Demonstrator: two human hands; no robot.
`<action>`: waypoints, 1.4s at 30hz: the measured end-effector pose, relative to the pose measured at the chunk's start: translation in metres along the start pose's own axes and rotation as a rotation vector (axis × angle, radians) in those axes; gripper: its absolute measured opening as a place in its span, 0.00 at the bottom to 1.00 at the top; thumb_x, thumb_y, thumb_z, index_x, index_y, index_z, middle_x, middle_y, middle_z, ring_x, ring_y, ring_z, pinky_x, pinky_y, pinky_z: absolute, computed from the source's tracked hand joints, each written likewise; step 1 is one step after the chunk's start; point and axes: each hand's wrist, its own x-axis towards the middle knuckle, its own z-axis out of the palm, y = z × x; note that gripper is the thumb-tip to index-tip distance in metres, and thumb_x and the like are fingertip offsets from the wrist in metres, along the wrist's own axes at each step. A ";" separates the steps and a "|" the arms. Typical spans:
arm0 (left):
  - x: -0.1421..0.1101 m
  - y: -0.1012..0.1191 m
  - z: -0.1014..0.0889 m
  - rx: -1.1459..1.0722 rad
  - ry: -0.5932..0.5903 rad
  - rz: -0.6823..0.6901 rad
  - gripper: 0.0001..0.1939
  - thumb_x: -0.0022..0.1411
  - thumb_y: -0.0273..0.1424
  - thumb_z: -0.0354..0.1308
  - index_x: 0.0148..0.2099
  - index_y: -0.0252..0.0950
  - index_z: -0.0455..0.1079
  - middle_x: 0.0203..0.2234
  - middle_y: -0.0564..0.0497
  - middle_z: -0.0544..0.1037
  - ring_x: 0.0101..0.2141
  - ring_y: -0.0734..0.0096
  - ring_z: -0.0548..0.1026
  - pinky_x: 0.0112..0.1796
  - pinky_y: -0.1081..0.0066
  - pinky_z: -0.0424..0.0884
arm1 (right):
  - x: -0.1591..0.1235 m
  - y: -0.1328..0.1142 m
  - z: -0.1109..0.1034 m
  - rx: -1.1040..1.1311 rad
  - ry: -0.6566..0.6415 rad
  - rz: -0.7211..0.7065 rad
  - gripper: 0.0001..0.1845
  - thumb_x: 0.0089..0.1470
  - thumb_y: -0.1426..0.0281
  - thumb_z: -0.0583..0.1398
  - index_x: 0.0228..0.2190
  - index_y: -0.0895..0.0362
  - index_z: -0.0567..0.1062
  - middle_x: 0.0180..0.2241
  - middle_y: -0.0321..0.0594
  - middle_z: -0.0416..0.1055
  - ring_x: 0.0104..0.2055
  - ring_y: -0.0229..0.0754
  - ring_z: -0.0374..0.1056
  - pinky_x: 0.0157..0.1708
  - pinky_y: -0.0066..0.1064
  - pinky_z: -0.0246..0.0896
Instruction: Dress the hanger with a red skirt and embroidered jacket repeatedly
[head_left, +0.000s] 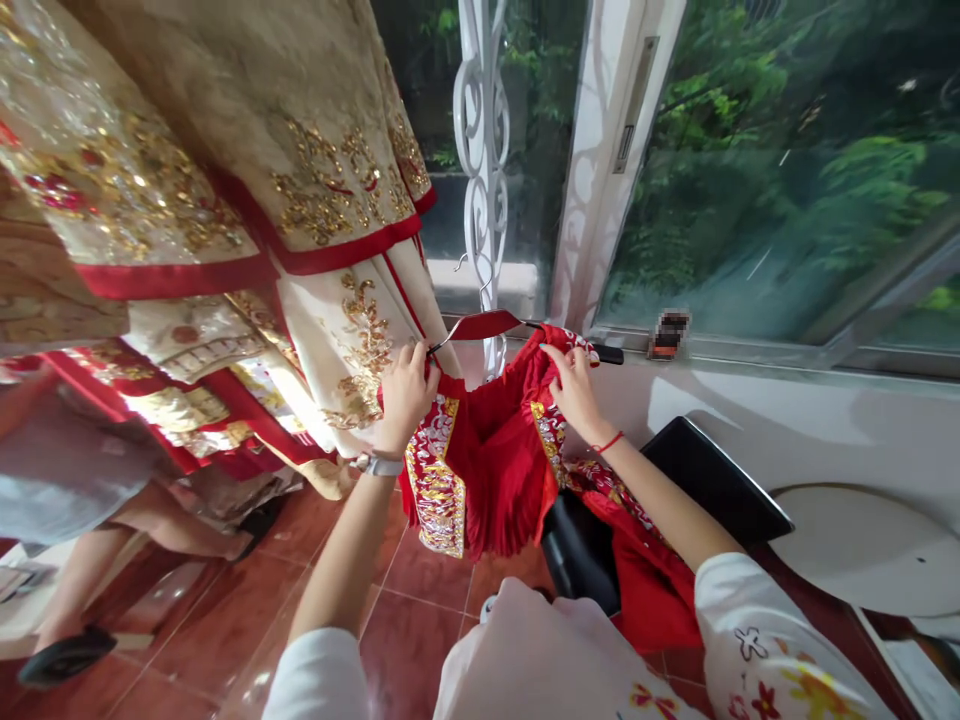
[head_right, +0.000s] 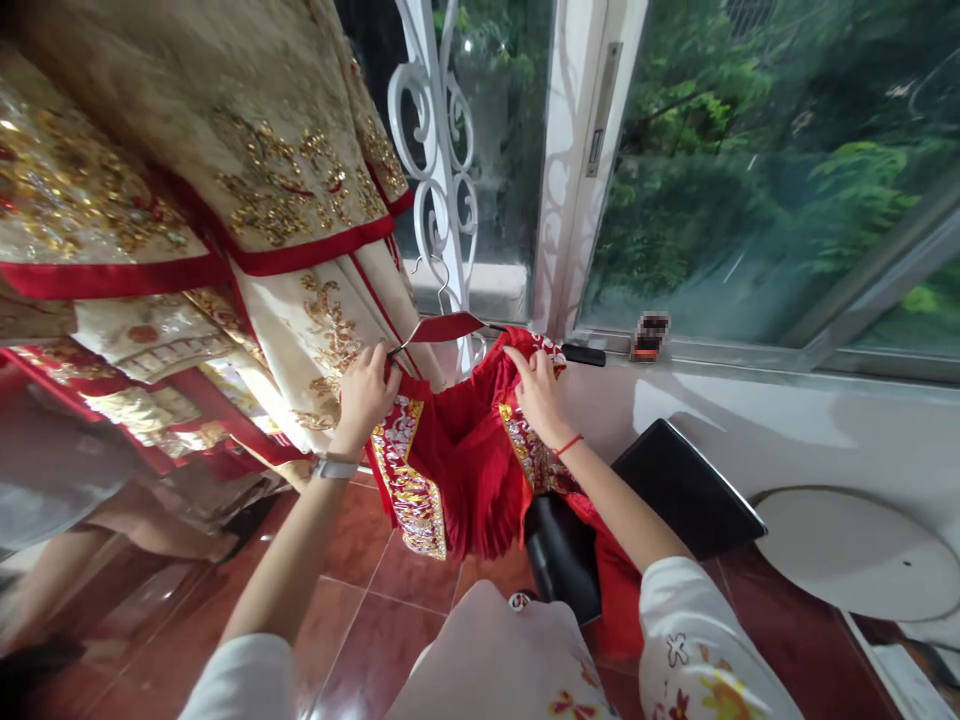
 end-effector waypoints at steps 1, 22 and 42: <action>-0.002 0.000 0.004 -0.014 0.040 0.002 0.24 0.67 0.32 0.48 0.62 0.30 0.66 0.45 0.35 0.76 0.47 0.48 0.76 0.47 0.57 0.70 | -0.004 -0.010 0.005 -0.036 -0.022 -0.020 0.33 0.56 0.81 0.52 0.61 0.53 0.68 0.44 0.49 0.67 0.48 0.51 0.67 0.51 0.45 0.68; -0.067 0.002 0.083 -0.501 0.383 -0.089 0.36 0.64 0.37 0.53 0.71 0.34 0.52 0.71 0.33 0.50 0.71 0.46 0.47 0.67 0.45 0.48 | -0.190 -0.033 0.076 0.602 -0.116 0.057 0.22 0.51 0.78 0.56 0.45 0.50 0.79 0.45 0.43 0.75 0.53 0.48 0.71 0.65 0.53 0.58; -0.104 0.058 0.168 -0.650 0.136 -0.575 0.33 0.65 0.35 0.55 0.67 0.24 0.54 0.63 0.22 0.60 0.66 0.40 0.60 0.62 0.46 0.59 | -0.258 -0.006 0.099 0.589 -0.557 0.420 0.14 0.53 0.79 0.54 0.28 0.56 0.79 0.51 0.50 0.76 0.58 0.51 0.72 0.63 0.48 0.62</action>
